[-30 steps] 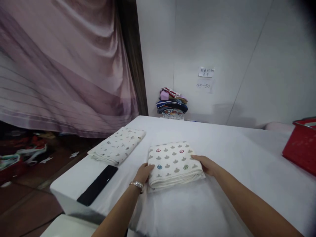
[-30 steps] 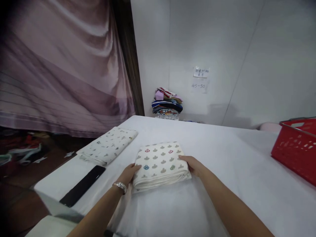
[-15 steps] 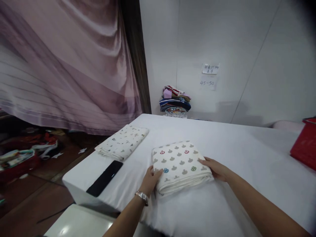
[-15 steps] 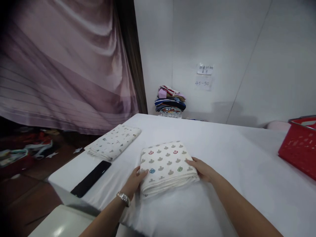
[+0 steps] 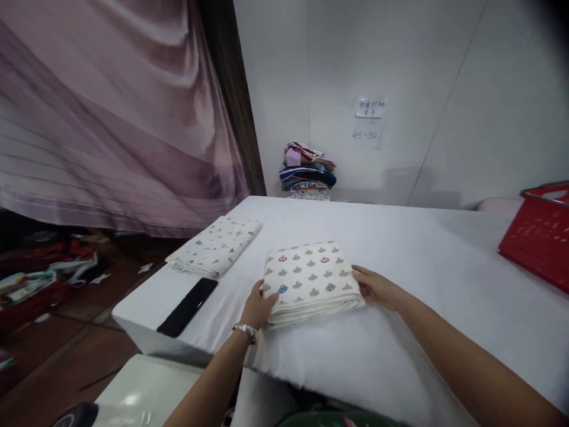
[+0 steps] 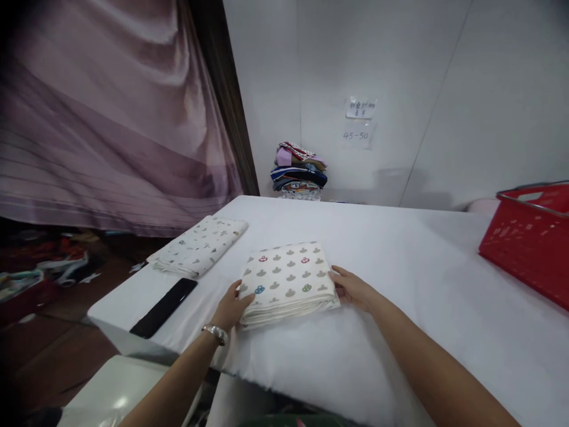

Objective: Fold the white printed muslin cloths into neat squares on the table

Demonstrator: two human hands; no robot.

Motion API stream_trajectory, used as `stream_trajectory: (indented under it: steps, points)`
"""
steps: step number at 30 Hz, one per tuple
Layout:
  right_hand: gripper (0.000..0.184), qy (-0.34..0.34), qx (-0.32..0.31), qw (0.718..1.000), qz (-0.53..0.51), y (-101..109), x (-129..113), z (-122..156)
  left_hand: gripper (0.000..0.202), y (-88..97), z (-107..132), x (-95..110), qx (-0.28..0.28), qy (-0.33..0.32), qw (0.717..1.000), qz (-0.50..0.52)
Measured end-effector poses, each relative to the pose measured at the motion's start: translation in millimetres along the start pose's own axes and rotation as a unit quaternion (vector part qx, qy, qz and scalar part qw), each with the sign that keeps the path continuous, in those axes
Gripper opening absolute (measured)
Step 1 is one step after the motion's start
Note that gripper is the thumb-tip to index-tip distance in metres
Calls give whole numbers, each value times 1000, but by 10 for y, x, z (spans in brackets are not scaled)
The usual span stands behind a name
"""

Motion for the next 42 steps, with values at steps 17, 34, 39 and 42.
stream_trajectory:
  steps: [17,34,39,42]
  points:
    - [16,226,164,927,249,70,419,207,31,-914,834,935,-90,-510,843,-143]
    - [26,284,236,874,315,51,372,279,18,-1050,674,955,-79,-307,948,-12]
    - [28,238,233,890,311,12,264,138,17,-1060,665,956,-74,-304,950,-12]
    - [22,201,214,910,292,-26,236,1,16,-1055,693,954,-73,-340,937,-26]
Point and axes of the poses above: each hand's wrist, its own z-axis away from the middle knuckle, its own y-axis out of the back of the hand, x = y × z, the point moved 2 cm from there along -z, towards the middle knuckle, and after that the axes turned 8 degrees about x, right-handed, at the moved point
